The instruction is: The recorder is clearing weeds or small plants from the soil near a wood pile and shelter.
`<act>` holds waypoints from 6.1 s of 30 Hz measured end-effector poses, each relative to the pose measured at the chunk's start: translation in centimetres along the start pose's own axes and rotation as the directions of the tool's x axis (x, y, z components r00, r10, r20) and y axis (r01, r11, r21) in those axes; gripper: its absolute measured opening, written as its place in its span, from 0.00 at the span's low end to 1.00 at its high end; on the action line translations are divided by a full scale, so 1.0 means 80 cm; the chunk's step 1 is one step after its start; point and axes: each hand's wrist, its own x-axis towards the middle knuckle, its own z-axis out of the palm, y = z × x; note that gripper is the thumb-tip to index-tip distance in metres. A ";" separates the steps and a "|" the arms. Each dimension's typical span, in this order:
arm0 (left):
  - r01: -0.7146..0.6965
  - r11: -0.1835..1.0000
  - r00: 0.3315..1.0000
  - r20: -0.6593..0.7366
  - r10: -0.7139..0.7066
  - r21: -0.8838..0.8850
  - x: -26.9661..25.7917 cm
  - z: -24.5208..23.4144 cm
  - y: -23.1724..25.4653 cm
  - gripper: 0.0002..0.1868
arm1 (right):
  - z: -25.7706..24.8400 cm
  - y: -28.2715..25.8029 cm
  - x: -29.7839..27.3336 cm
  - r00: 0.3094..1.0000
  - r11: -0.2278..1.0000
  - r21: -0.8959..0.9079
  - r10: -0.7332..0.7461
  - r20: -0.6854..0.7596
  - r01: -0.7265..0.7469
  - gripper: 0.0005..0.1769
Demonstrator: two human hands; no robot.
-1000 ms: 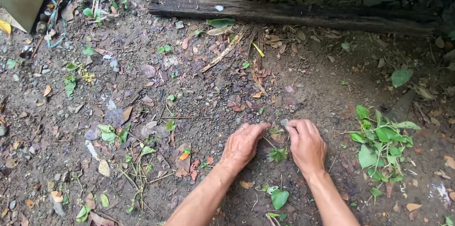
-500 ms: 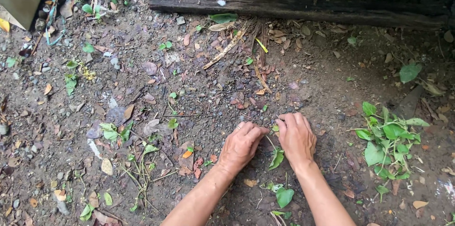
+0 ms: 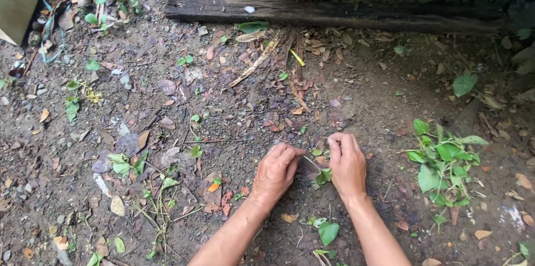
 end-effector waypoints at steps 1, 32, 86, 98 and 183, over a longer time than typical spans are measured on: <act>-0.004 1.000 1.000 0.003 0.004 -0.003 0.004 0.006 0.006 0.09 | -0.010 -0.004 -0.001 1.000 1.000 -0.003 0.003 -0.004 -0.003 0.08; -0.201 0.979 0.971 0.127 0.204 -0.032 0.125 0.083 0.220 0.21 | -0.220 0.048 0.008 0.916 0.958 0.277 0.171 -0.363 -0.070 0.05; -0.165 0.983 0.985 0.058 0.160 0.085 0.044 -0.323 -0.293 0.23 | 0.310 -0.258 -0.016 0.974 0.985 -0.128 0.139 0.178 -0.117 0.14; -0.172 0.975 0.978 0.138 0.153 0.139 0.071 -0.293 -0.312 0.16 | 0.333 -0.251 -0.024 0.984 0.963 -0.263 0.099 0.146 -0.058 0.07; -0.201 0.979 0.894 0.413 0.172 0.028 0.238 -0.271 -0.428 0.08 | 0.423 -0.251 0.115 0.752 0.704 0.455 0.651 -0.106 -0.545 0.11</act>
